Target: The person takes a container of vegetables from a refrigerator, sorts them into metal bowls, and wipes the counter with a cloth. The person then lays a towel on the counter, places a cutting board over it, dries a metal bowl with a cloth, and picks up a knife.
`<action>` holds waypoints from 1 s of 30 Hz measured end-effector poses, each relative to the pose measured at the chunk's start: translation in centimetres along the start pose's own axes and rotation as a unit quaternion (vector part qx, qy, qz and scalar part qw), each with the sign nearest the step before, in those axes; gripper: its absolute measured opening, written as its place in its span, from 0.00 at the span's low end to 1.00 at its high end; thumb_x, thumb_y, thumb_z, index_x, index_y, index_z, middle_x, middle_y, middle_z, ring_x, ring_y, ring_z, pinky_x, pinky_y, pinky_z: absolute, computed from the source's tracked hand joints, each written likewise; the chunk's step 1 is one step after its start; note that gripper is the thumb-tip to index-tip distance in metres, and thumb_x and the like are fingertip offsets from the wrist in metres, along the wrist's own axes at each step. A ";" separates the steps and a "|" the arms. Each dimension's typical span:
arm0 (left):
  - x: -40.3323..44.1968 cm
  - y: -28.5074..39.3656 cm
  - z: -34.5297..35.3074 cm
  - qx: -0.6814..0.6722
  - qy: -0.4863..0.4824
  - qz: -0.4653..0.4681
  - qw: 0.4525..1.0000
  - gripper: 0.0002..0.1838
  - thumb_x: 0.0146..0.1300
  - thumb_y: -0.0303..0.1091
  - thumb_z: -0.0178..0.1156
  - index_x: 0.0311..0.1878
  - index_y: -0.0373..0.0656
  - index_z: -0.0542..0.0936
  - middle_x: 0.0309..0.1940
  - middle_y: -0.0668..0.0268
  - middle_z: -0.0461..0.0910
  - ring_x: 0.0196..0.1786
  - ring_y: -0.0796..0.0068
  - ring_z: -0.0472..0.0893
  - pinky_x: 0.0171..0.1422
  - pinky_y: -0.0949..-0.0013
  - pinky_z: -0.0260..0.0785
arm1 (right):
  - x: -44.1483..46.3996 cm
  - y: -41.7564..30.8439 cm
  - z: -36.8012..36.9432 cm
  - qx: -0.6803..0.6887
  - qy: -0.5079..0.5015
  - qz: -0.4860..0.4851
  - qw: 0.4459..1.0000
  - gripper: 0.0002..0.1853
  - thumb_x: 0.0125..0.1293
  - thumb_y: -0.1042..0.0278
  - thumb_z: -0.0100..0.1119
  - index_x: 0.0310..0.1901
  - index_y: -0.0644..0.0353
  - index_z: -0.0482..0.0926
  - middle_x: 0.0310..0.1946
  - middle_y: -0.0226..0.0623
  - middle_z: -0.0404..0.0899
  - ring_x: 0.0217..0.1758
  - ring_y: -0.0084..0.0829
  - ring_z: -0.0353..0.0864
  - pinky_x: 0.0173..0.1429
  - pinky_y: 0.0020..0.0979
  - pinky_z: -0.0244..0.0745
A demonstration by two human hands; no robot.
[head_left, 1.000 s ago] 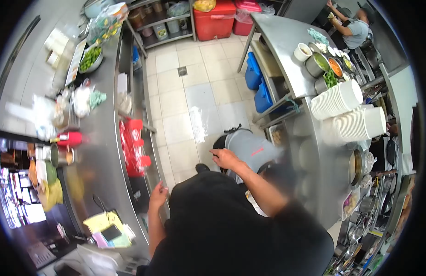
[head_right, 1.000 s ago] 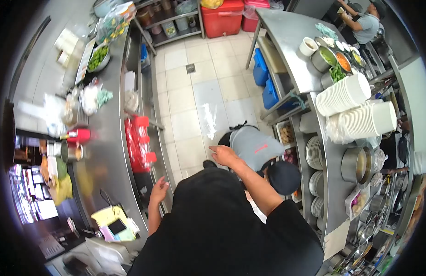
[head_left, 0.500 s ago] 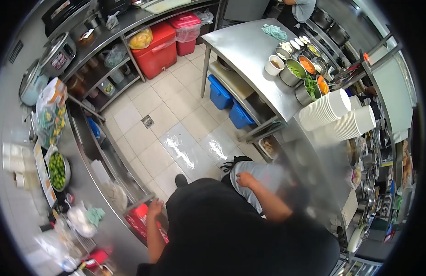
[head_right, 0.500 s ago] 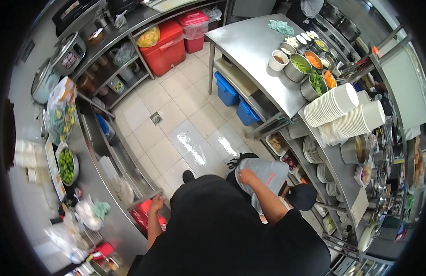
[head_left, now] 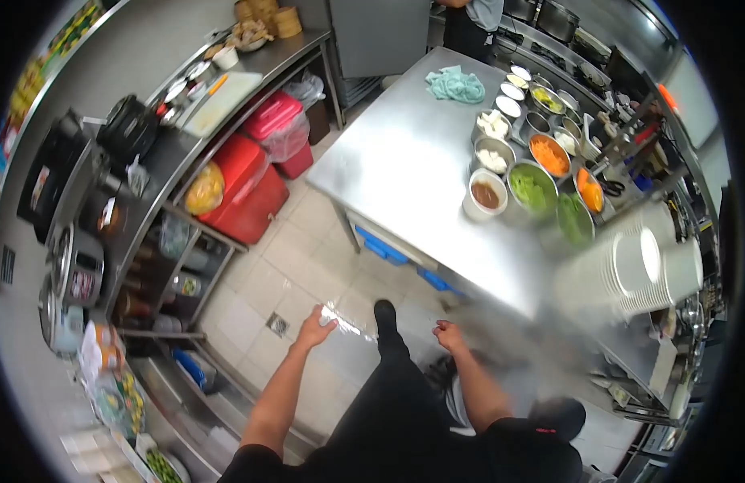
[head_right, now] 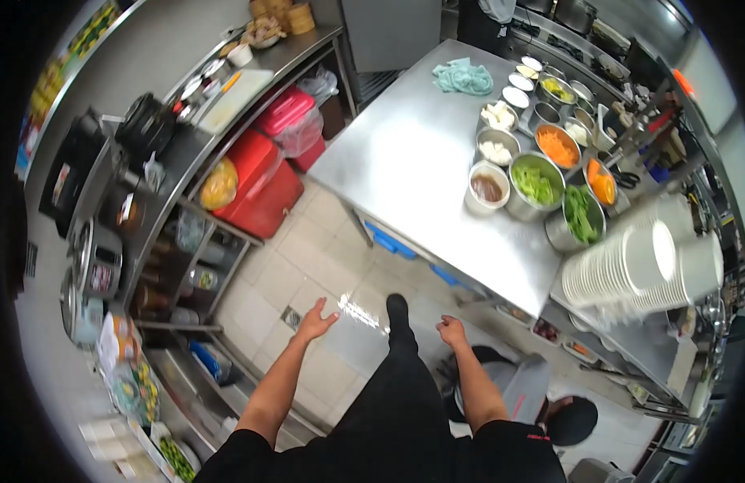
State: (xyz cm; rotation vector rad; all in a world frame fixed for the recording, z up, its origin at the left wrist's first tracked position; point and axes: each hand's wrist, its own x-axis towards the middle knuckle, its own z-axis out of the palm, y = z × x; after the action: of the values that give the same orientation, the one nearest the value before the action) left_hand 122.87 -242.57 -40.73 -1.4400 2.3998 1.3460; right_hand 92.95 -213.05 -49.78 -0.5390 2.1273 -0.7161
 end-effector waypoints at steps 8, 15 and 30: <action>28.4 8.9 2.0 0.102 -0.036 0.202 0.973 0.25 0.66 0.40 0.55 0.62 0.34 0.69 0.62 0.50 0.69 0.62 0.53 0.71 0.67 0.62 0.64 | 20.3 0.5 2.4 -0.144 0.152 0.185 0.960 0.31 0.59 0.47 0.60 0.57 0.61 0.75 0.51 0.54 0.78 0.56 0.50 0.77 0.58 0.41 0.72; 38.7 7.4 5.4 -0.436 -0.162 0.047 0.884 0.28 0.65 0.41 0.56 0.65 0.37 0.67 0.62 0.51 0.69 0.62 0.56 0.70 0.64 0.58 0.65 | 19.0 2.9 0.7 -0.130 0.223 0.251 0.933 0.31 0.59 0.47 0.60 0.58 0.62 0.74 0.52 0.54 0.78 0.56 0.50 0.77 0.59 0.40 0.72; 38.8 6.2 8.8 -0.603 -0.165 0.014 0.781 0.27 0.66 0.38 0.55 0.66 0.37 0.65 0.62 0.50 0.68 0.63 0.53 0.69 0.66 0.55 0.63 | 22.2 -0.1 -0.6 -0.144 0.275 0.217 0.925 0.33 0.58 0.46 0.61 0.59 0.64 0.73 0.52 0.55 0.77 0.57 0.50 0.76 0.60 0.40 0.71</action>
State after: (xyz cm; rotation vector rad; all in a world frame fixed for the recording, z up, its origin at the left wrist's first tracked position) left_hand 92.93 -262.49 -58.82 -1.0086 1.1981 3.0526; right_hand 79.57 -226.00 -61.82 0.0150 2.7745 -0.3169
